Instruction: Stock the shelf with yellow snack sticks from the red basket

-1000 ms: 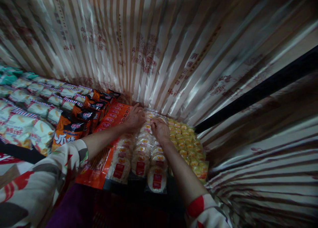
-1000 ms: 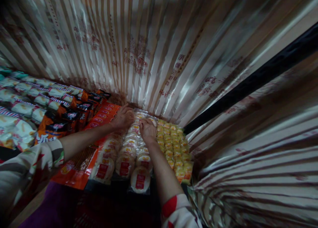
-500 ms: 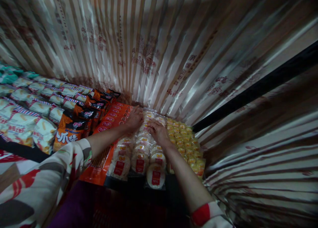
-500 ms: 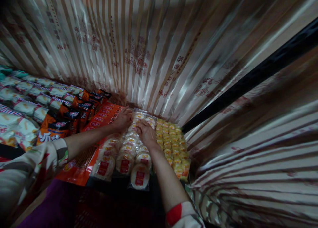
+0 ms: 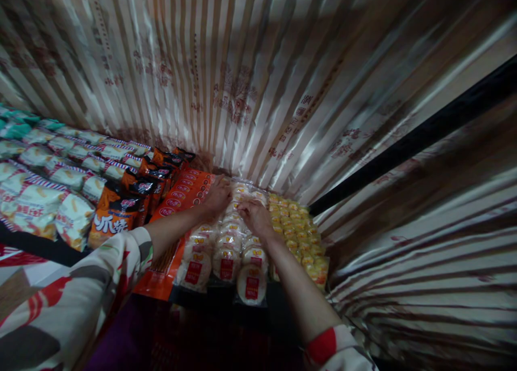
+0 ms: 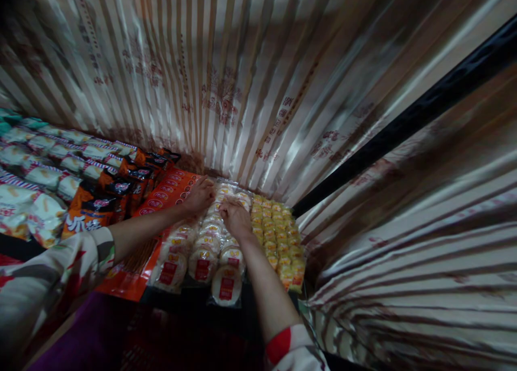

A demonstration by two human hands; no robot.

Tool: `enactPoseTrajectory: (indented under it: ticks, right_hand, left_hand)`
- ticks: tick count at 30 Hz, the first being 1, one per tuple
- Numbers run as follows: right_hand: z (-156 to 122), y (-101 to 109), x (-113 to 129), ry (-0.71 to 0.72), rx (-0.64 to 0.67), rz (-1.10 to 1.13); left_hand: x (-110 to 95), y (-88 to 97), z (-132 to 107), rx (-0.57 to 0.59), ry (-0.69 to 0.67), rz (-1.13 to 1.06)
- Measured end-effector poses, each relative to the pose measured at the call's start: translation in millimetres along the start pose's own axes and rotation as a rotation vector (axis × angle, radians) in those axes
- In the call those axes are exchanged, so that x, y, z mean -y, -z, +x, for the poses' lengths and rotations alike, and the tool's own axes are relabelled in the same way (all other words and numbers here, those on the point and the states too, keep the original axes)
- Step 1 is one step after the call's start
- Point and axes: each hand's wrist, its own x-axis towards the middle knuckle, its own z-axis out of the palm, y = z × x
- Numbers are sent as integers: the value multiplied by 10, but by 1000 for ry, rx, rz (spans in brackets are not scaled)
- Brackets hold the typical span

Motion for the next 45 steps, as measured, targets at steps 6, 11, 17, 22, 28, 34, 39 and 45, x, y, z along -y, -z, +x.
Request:
enactPoseTrajectory:
  ticks: [6,11,17,22,28,34,39,45]
  right_hand:
    - [-22,-15,62,-23,-72,-117]
    - [-30,-11,129,-83,-81,-131]
    - [-39,-69,86,-95,-123,-99]
    - [-34,-126,14,-57,-135,-61]
    - [-145,-47,-2,78,-137,6]
    - [-205,22,31,153,-2,18]
    - [-169,-5,27,176,17,101]
    - [-199,-25,92,145,-43,40]
  left_hand:
    - [15,8,-11,10,8,-22]
    - [-37,50,-125,-69,-32,-20]
    - [-163,14,-313,-56,-95,3]
    - [-196,-34,-281,-51,-20,0]
    - [-170,-51,-253,-50,-47,21]
    - [-162,-68,-250,-27,-23,19]
    - [-180,-41,-233,-9,-15,3]
    - [-162,-26,-235,-5,-4,-50]
